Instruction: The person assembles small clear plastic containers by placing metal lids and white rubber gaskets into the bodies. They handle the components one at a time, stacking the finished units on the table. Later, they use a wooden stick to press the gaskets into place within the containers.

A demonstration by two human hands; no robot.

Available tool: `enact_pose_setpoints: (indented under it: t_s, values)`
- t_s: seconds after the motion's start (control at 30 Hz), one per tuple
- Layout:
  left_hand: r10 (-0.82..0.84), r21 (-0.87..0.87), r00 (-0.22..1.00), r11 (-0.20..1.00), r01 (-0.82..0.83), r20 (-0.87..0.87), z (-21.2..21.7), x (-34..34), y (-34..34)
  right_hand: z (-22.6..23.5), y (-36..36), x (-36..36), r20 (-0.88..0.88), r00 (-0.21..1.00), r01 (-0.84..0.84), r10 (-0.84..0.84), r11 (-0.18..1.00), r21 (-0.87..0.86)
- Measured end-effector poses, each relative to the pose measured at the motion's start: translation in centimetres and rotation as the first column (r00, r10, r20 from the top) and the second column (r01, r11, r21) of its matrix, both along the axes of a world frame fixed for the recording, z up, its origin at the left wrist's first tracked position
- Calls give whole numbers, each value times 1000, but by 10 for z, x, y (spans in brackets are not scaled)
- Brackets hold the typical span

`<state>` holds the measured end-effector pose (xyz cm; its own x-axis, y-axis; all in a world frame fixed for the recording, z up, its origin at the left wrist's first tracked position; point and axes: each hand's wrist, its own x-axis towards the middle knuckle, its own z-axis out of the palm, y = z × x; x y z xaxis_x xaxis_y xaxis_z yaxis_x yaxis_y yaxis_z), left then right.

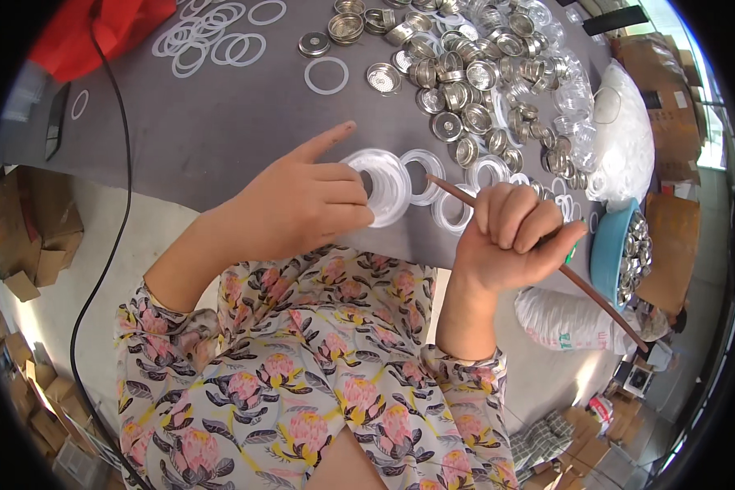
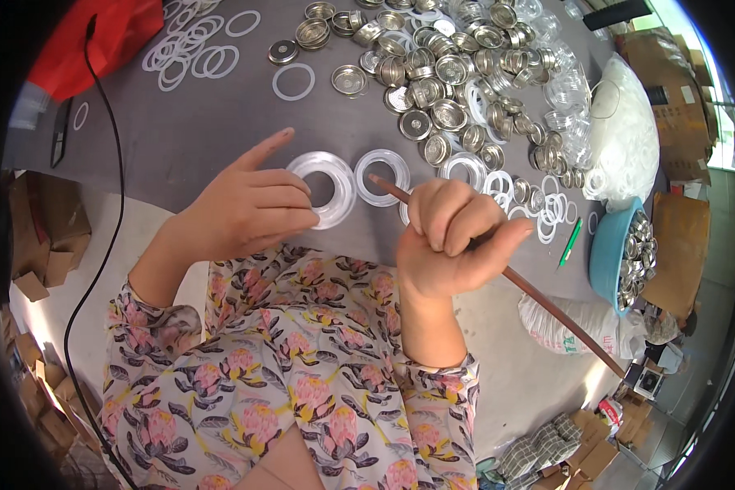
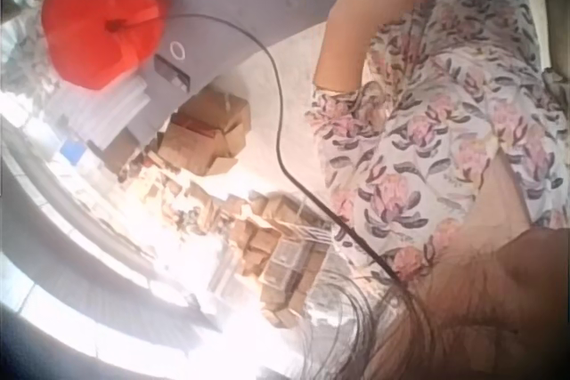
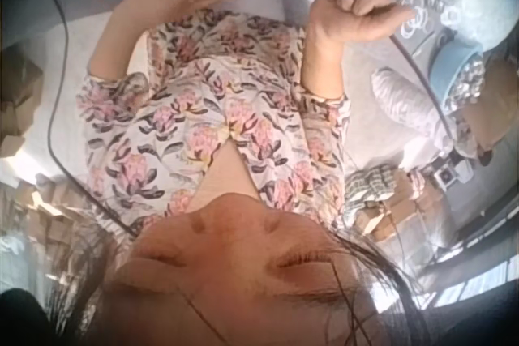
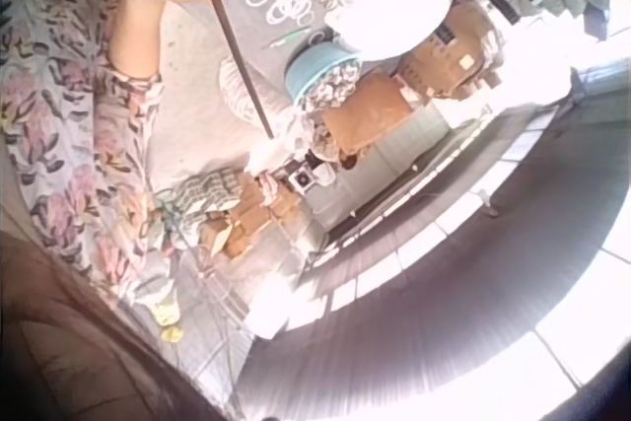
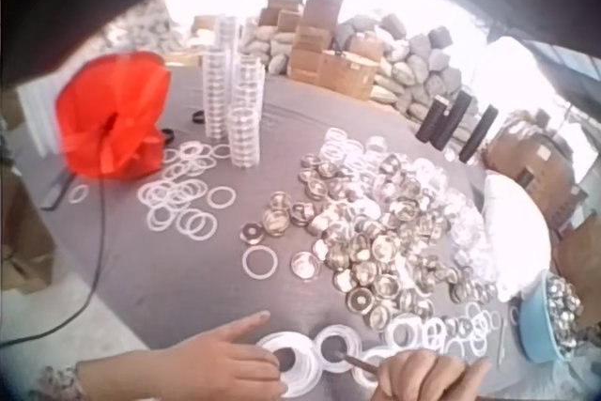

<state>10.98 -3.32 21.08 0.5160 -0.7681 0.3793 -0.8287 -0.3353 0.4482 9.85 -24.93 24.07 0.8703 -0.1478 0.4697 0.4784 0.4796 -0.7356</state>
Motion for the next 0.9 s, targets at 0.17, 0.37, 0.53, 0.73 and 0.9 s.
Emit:
enact_pose_setpoints:
  t_s: [0.17,0.37,0.53,0.73,0.9]
  values:
    - [26,-2,993,1000,-26,112,-14,10,2,8,12,-6,-21,988,-151,150,988,-20]
    - [187,-558,921,748,-360,-343,-42,-11,-28,-12,22,-8,-316,902,-300,294,953,31]
    - [138,-536,893,757,-374,-428,-38,-10,-34,-3,22,-6,-317,902,-290,293,955,56]
    - [217,-448,885,797,-404,-412,-29,4,-18,-12,24,-1,-331,914,-240,234,971,25]
    - [302,-313,938,919,-240,168,-24,-8,-14,-6,16,2,-237,953,-176,187,982,66]
